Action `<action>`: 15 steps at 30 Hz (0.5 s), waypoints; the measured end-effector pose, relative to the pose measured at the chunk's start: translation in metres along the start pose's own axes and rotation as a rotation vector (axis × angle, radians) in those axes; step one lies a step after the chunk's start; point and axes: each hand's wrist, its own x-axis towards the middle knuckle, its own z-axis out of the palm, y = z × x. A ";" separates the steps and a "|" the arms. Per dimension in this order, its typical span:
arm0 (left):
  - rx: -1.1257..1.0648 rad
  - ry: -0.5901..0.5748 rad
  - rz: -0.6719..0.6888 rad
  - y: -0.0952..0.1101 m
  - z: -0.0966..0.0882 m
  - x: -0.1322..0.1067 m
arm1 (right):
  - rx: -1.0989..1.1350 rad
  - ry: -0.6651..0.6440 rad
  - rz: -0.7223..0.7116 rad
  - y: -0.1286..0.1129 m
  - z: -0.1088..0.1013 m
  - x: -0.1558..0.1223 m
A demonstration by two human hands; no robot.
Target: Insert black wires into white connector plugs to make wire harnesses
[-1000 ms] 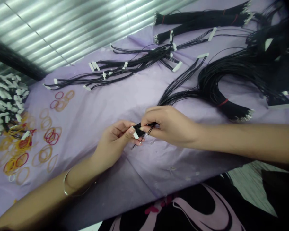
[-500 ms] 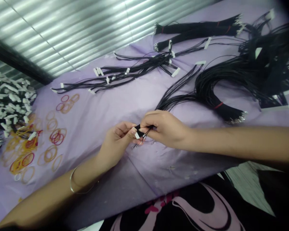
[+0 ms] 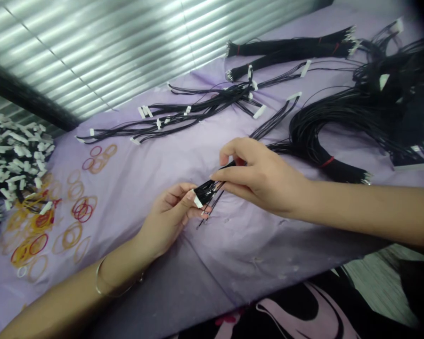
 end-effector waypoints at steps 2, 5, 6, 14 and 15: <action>-0.015 -0.005 -0.002 0.001 0.000 0.000 | 0.038 -0.114 0.063 -0.001 -0.004 0.001; -0.026 -0.011 -0.002 0.002 0.001 0.000 | 0.154 -0.154 0.127 -0.003 -0.007 0.003; -0.030 -0.013 -0.001 0.002 0.001 -0.001 | 0.186 -0.133 0.156 -0.003 -0.007 0.004; -0.049 -0.043 0.011 0.004 0.000 -0.003 | 0.482 -0.143 0.143 0.002 -0.010 0.009; -0.045 -0.040 0.011 0.004 0.001 -0.003 | 0.498 -0.147 0.125 0.002 -0.010 0.009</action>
